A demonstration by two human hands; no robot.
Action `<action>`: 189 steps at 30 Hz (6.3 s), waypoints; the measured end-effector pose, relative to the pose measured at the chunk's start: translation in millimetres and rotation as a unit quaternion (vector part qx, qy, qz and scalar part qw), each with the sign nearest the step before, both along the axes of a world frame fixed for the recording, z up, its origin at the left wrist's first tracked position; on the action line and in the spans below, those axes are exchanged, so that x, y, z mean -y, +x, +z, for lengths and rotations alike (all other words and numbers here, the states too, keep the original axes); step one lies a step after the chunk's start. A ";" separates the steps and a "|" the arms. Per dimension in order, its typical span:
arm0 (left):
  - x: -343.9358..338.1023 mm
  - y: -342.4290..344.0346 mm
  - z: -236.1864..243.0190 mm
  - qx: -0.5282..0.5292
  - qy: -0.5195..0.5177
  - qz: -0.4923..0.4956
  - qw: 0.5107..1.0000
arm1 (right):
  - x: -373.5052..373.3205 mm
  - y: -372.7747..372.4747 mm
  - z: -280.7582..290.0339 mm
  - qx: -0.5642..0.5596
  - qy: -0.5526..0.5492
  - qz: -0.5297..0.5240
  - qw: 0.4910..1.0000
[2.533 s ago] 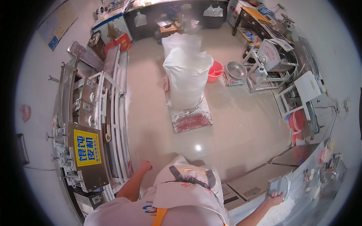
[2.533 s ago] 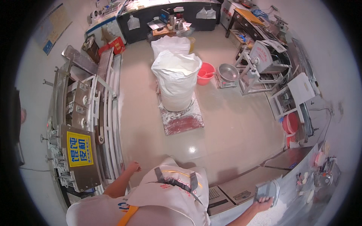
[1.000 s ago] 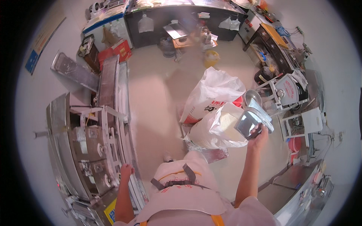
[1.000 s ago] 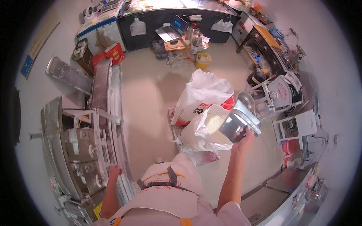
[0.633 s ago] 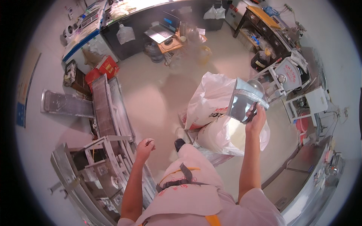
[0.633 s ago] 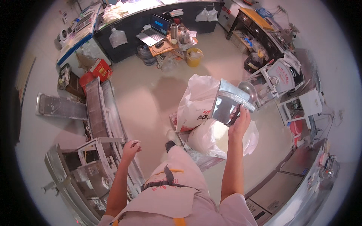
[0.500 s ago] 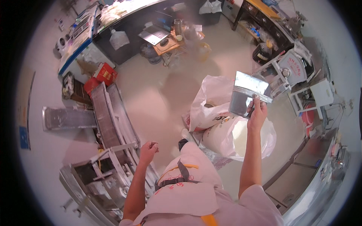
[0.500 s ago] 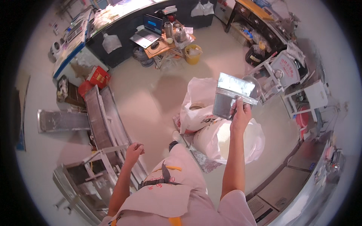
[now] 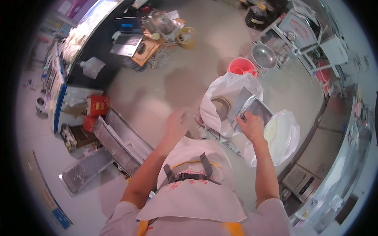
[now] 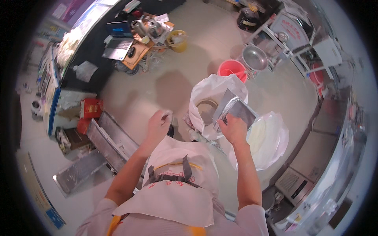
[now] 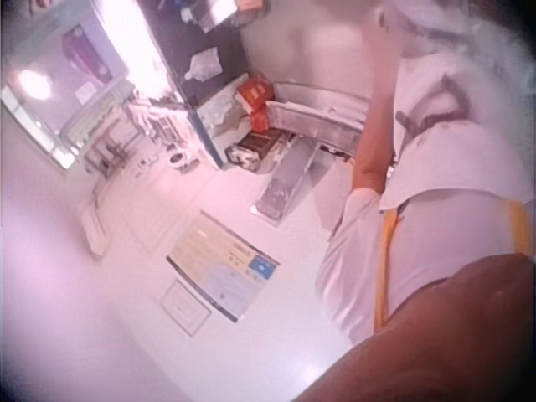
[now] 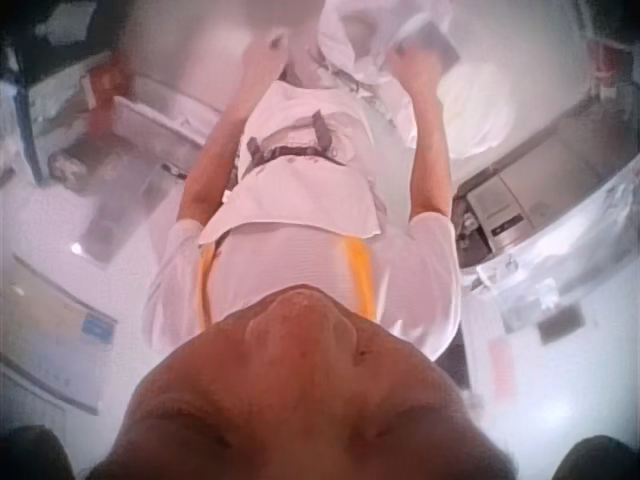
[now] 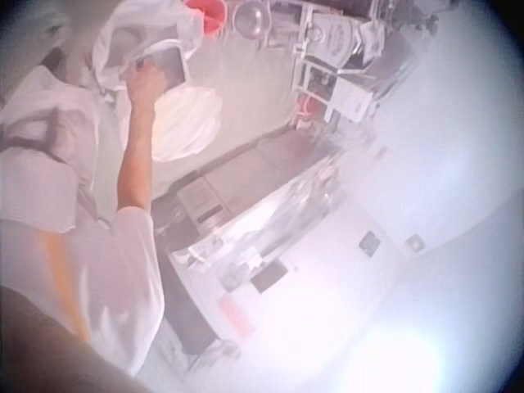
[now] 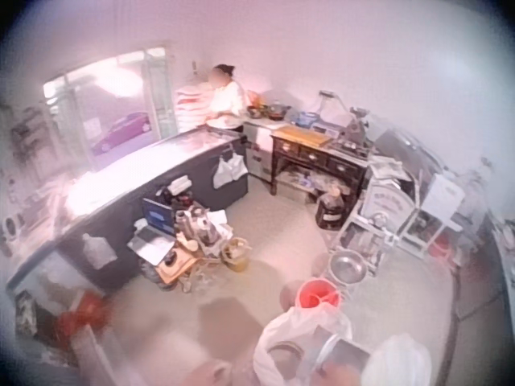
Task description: The person scoops flour from a large sack into a metal scoop, spreads it on a stainless steel table, and repeatedly transfers portions into a dough machine hopper. The person uses a scoop and a dough scraper to manage the flour and feed the machine.
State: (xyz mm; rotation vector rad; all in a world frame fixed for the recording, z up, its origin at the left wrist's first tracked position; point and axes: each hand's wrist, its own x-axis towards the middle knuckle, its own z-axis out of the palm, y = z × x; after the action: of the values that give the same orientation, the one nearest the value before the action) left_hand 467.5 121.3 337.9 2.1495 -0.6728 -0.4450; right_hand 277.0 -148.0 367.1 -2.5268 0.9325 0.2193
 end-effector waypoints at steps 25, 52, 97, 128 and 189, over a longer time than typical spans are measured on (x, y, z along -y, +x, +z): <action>200.2 37.3 -280.5 0.128 0.385 -0.545 0.734 | 12.7 98.4 -340.8 -0.266 0.244 -0.354 0.863; 248.7 39.1 -475.8 0.186 0.364 -0.494 0.767 | -38.2 76.5 -367.8 -0.165 0.252 -0.300 0.905; 309.0 -91.5 29.0 -0.289 0.098 -0.430 0.849 | -68.5 25.1 -254.9 -0.135 0.357 -0.332 0.863; 145.3 70.0 -135.9 -0.150 0.020 -0.256 0.955 | 8.3 124.3 -481.8 -0.106 0.170 -0.292 0.935; 220.5 106.5 -136.3 -0.573 -0.006 -0.119 0.811 | -88.7 27.6 -563.5 0.173 0.245 -0.524 0.797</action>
State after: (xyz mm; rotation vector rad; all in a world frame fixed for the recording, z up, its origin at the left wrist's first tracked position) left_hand 574.0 -99.1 201.6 1.3645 -0.2062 -1.6664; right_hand 304.6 -59.4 -196.4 -1.2366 1.6696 -0.3068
